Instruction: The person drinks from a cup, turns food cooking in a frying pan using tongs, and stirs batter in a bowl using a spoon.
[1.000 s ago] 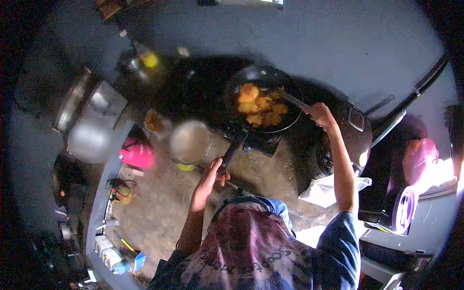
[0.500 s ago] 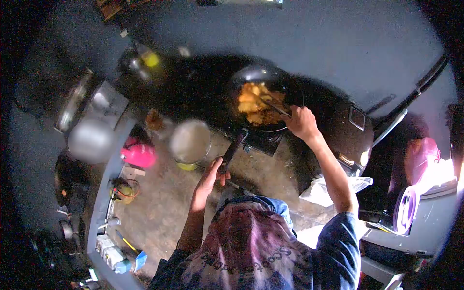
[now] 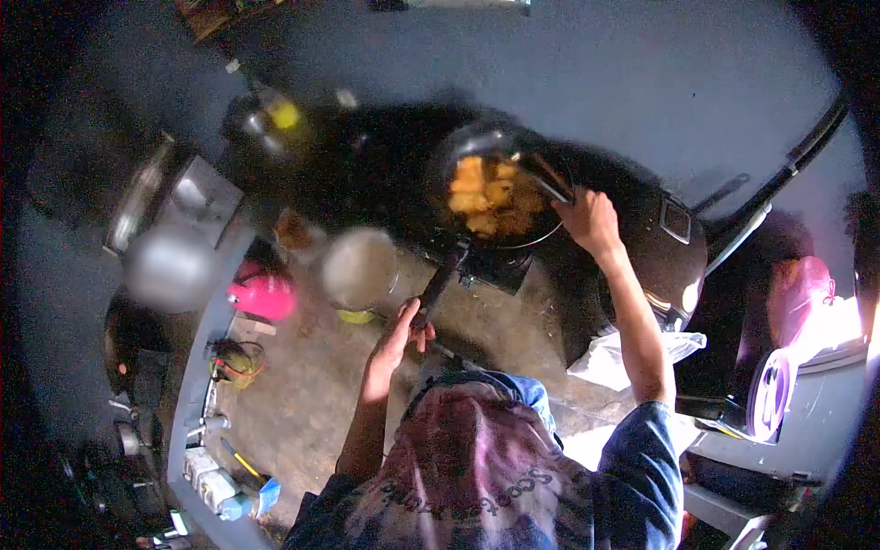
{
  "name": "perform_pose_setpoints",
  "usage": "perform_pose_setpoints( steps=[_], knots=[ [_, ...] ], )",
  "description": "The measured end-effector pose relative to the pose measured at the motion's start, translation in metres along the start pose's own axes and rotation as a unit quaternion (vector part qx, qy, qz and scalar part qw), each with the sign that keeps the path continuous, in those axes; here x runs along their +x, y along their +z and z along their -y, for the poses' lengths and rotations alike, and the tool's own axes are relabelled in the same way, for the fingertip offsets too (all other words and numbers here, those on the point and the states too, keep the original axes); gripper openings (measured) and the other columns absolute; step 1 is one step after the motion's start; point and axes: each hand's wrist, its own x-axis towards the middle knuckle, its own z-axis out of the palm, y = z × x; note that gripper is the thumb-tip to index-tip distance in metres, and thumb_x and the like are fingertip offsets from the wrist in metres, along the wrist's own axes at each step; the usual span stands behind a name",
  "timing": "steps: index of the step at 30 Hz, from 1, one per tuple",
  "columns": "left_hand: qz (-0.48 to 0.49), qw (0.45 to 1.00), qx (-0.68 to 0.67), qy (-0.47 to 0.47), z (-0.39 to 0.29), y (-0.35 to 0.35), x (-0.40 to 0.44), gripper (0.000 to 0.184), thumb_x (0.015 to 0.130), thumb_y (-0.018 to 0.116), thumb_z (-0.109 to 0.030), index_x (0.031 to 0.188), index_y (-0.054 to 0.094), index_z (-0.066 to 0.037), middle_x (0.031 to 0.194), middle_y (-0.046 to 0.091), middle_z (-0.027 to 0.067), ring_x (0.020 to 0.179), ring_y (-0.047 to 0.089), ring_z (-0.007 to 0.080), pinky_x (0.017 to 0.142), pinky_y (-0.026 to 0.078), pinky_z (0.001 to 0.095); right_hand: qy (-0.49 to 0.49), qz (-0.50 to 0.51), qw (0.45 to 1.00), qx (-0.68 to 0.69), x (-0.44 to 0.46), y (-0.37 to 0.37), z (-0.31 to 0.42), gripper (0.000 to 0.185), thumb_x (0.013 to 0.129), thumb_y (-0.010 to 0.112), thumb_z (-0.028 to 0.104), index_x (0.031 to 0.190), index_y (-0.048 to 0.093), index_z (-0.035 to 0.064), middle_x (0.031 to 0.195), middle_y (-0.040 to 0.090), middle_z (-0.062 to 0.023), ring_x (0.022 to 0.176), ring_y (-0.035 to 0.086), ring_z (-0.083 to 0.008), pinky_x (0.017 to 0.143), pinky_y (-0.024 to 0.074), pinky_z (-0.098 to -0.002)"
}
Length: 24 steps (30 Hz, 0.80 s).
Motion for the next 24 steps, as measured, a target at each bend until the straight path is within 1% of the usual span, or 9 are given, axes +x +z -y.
perform_pose_setpoints(
  steps=[3,6,7,8,11,15,18,20,24],
  knots=[
    [0.019,1.0,-0.005,0.004,0.002,-0.003,0.003,0.044,0.089,0.045,-0.047,0.104,0.049,-0.006,0.065,0.06,0.0088,0.045,0.051,0.0128,0.042,0.041,0.0243,0.014,-0.014,0.997,-0.074,0.003,-0.024,-0.007,0.039,0.075,0.064,0.037,0.097,0.061,0.0055,0.079,0.063,-0.0181,0.077,0.062,-0.0364,0.065,0.0505,-0.044],
    [-0.014,1.0,-0.009,-0.011,0.003,-0.002,0.002,0.044,0.088,0.046,-0.046,0.107,0.049,-0.006,0.066,0.06,0.0089,0.045,0.052,0.0135,0.042,0.042,0.0243,0.0,-0.018,0.993,-0.117,0.0,-0.046,-0.012,0.042,0.073,0.067,0.034,0.106,0.059,0.0078,0.082,0.064,-0.0184,0.08,0.062,-0.0354,0.068,0.0501,-0.0441],
    [-0.018,1.0,-0.005,-0.015,0.002,-0.001,0.003,0.041,0.089,0.045,-0.046,0.101,0.05,-0.007,0.065,0.059,0.0081,0.048,0.055,0.0146,0.041,0.042,0.025,0.005,0.024,0.993,-0.119,-0.002,-0.059,-0.009,0.044,0.072,0.068,0.029,0.11,0.058,0.0094,0.088,0.063,-0.0172,0.08,0.061,-0.0345,0.068,0.0494,-0.0439],
    [-0.023,1.0,-0.001,-0.019,0.001,-0.001,0.002,0.039,0.089,0.045,-0.045,0.096,0.051,-0.007,0.064,0.059,0.0074,0.051,0.058,0.0156,0.041,0.042,0.0257,0.005,0.026,0.992,-0.12,-0.003,-0.059,-0.013,0.044,0.072,0.068,0.029,0.11,0.058,0.0094,0.088,0.063,-0.0172,0.08,0.061,-0.0345,0.068,0.0494,-0.0439],
    [-0.007,1.0,-0.015,-0.014,-0.001,-0.001,0.002,0.039,0.089,0.046,-0.045,0.095,0.051,-0.007,0.064,0.058,0.0064,0.051,0.058,0.0156,0.042,0.042,0.0256,-0.06,-0.008,0.978,-0.199,-0.006,-0.059,-0.033,0.045,0.071,0.066,0.02,0.115,0.055,0.0131,0.097,0.058,-0.0122,0.081,0.058,-0.032,0.067,0.0473,-0.0431],
    [-0.017,0.999,-0.011,-0.029,0.0,-0.001,0.004,0.041,0.087,0.048,-0.046,0.099,0.048,-0.007,0.061,0.056,0.0062,0.045,0.054,0.0137,0.046,0.046,0.026,-0.03,-0.003,0.979,-0.202,0.004,-0.051,-0.051,0.042,0.073,0.06,0.014,0.114,0.055,0.0138,0.098,0.058,-0.0114,0.084,0.058,-0.0305,0.067,0.0484,-0.0413],
    [-0.042,0.999,0.017,-0.019,-0.003,0.003,0.002,0.042,0.087,0.048,-0.048,0.09,0.05,-0.007,0.06,0.054,0.005,0.042,0.051,0.0134,0.054,0.049,0.0279,-0.1,-0.02,0.96,-0.261,0.008,-0.047,-0.055,0.043,0.074,0.053,0.006,0.116,0.055,0.0162,0.098,0.057,-0.011,0.083,0.059,-0.0294,0.068,0.0497,-0.0385],
    [0.001,1.0,0.031,0.002,0.005,-0.003,0.008,0.043,0.087,0.046,-0.049,0.079,0.051,-0.006,0.059,0.053,0.0037,0.04,0.048,0.0128,0.063,0.051,0.0301,-0.197,-0.049,0.938,-0.283,0.009,-0.047,-0.046,0.045,0.074,0.049,0.001,0.117,0.055,0.0165,0.098,0.057,-0.0106,0.082,0.06,-0.0284,0.068,0.0509,-0.0369],
    [0.009,0.999,0.052,-0.011,-0.002,0.001,0.007,0.045,0.089,0.045,-0.048,0.07,0.049,-0.007,0.056,0.051,0.0027,0.041,0.047,0.0122,0.068,0.052,0.0317,-0.232,-0.042,0.927,-0.292,0.015,-0.022,-0.056,0.045,0.075,0.048,0.001,0.118,0.053,0.0121,0.095,0.058,-0.0104,0.081,0.061,-0.027,0.067,0.0515,-0.0382]
  ],
)
